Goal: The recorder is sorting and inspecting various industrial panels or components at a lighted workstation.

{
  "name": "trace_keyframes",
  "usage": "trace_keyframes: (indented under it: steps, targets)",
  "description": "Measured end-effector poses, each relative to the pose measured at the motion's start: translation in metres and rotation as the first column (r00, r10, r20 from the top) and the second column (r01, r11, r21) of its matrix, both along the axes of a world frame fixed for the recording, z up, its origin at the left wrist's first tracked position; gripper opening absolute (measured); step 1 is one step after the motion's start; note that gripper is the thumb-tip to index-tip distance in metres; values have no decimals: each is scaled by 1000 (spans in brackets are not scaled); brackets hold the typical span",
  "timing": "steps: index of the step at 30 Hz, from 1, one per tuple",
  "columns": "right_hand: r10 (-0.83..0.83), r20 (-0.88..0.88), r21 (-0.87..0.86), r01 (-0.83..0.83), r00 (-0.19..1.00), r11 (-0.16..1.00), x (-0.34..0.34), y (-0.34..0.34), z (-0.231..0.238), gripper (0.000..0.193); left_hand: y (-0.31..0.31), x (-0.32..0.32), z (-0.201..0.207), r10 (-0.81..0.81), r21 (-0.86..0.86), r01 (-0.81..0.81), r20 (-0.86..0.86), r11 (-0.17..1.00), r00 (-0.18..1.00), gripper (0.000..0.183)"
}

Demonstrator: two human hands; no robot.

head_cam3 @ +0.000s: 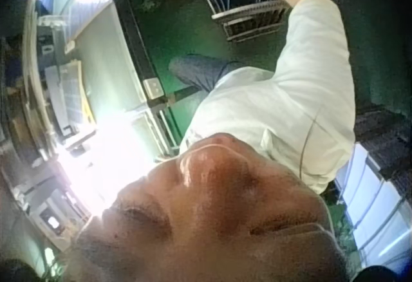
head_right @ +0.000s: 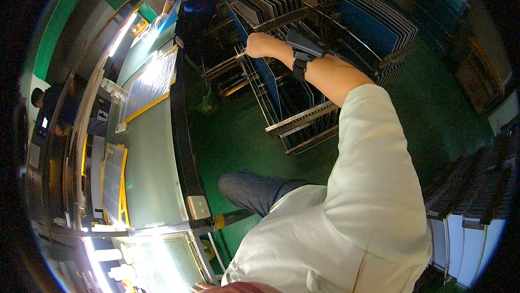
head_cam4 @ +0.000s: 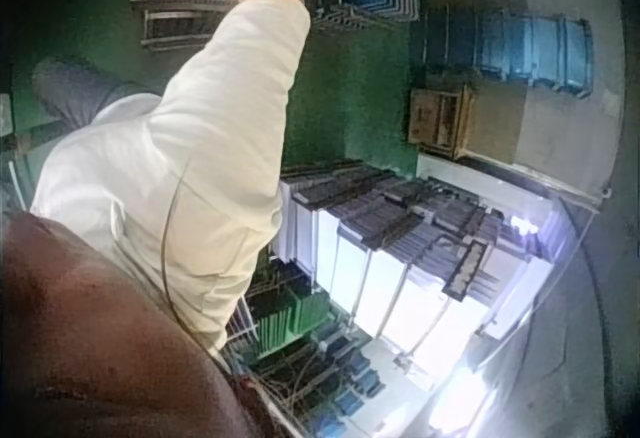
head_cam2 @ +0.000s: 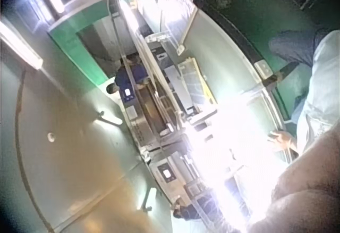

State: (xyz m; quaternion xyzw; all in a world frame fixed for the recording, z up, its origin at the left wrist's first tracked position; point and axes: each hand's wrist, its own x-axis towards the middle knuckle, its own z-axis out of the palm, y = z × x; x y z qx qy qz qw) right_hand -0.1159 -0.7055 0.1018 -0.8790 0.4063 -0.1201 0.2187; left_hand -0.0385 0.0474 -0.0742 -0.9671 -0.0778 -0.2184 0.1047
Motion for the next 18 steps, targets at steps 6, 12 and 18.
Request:
trace_keyframes:
  steps: [6, 12, 18]
  targets:
    - [146, -85, -4, -147, 986, 989, 26, 6, -10, 26, 89, 18, -76, -76, 94, 57, 207, 994, 975, 61]
    - [-137, -18, -192, 131, 990, 973, 15, 7, -7, 54, 87, 22, -95, -253, 179, 206, 297, 962, 921, 53]
    - [-49, 197, -488, 141, 979, 861, 4, -20, -18, 30, 6, -4, -10, -277, 80, 266, 209, 961, 938, 33]
